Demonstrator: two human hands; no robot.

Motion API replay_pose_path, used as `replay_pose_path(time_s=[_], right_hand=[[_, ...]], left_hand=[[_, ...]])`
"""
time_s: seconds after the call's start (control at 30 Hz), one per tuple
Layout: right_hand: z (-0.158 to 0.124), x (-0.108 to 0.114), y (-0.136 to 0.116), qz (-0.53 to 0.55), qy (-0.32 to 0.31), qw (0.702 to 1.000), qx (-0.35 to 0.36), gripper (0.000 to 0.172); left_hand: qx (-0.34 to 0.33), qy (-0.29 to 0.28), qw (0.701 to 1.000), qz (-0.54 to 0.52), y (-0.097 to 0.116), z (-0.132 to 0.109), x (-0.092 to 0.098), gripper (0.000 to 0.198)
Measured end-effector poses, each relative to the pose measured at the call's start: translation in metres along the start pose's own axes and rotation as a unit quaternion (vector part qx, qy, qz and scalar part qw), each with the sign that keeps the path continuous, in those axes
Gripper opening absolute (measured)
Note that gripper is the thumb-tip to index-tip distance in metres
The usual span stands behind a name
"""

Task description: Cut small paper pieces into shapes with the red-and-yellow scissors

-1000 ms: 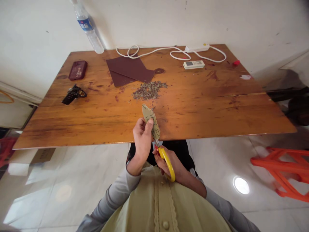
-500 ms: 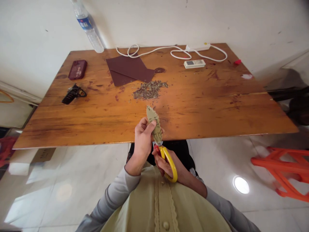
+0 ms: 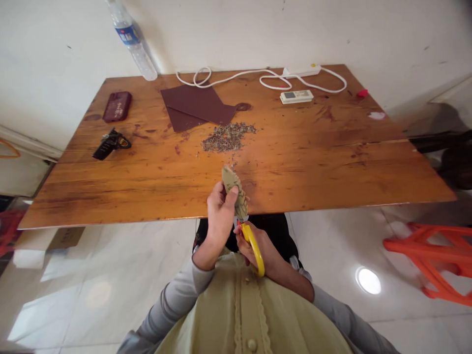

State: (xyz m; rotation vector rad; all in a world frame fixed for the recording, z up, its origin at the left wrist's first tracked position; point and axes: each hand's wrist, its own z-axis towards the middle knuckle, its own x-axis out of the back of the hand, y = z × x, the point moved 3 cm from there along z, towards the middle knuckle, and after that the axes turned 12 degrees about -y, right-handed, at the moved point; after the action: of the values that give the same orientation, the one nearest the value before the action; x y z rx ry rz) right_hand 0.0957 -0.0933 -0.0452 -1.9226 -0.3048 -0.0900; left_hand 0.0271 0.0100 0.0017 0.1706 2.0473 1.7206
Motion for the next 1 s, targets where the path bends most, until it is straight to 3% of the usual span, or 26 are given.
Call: replay_pose_path(time_s=[0.13,0.23,0.33,0.47,0.53,0.7,0.77,0.93,1.0], right_hand=[[0.000,0.002,0.004,-0.033,0.017,0.999,0.024,0.014],[-0.001,0.003,0.007,-0.036,0.011,0.998,0.040,0.016],[0.000,0.002,0.010,-0.018,-0.003,1.000,0.019,0.015],[0.003,0.002,0.009,0.018,-0.003,1.000,0.001,0.011],[0.004,0.002,0.008,0.019,0.003,1.000,0.004,0.011],[0.004,0.003,0.012,-0.026,0.028,0.999,0.009,0.018],[0.004,0.003,0.012,-0.027,0.034,0.999,0.011,0.019],[0.003,-0.003,0.009,0.127,-0.048,0.990,-0.033,0.008],[0.002,-0.005,0.005,0.208,-0.074,0.975,-0.015,0.015]], left_hand=[[-0.014,0.065,0.997,0.038,-0.001,0.011,0.004,0.036],[-0.008,0.073,0.997,0.035,0.000,0.018,0.004,0.042],[0.012,0.052,0.999,0.010,0.002,0.016,0.003,0.043],[0.041,-0.037,0.998,-0.041,0.003,0.005,0.001,0.026],[0.040,-0.056,0.997,-0.037,0.001,0.004,0.002,0.024],[-0.013,0.061,0.997,0.044,-0.009,0.018,0.010,0.029],[-0.011,0.073,0.996,0.046,-0.011,0.025,0.010,0.037],[0.030,0.001,0.999,-0.036,-0.005,0.023,0.007,0.041],[0.053,-0.057,0.995,-0.066,0.000,0.018,0.006,0.034]])
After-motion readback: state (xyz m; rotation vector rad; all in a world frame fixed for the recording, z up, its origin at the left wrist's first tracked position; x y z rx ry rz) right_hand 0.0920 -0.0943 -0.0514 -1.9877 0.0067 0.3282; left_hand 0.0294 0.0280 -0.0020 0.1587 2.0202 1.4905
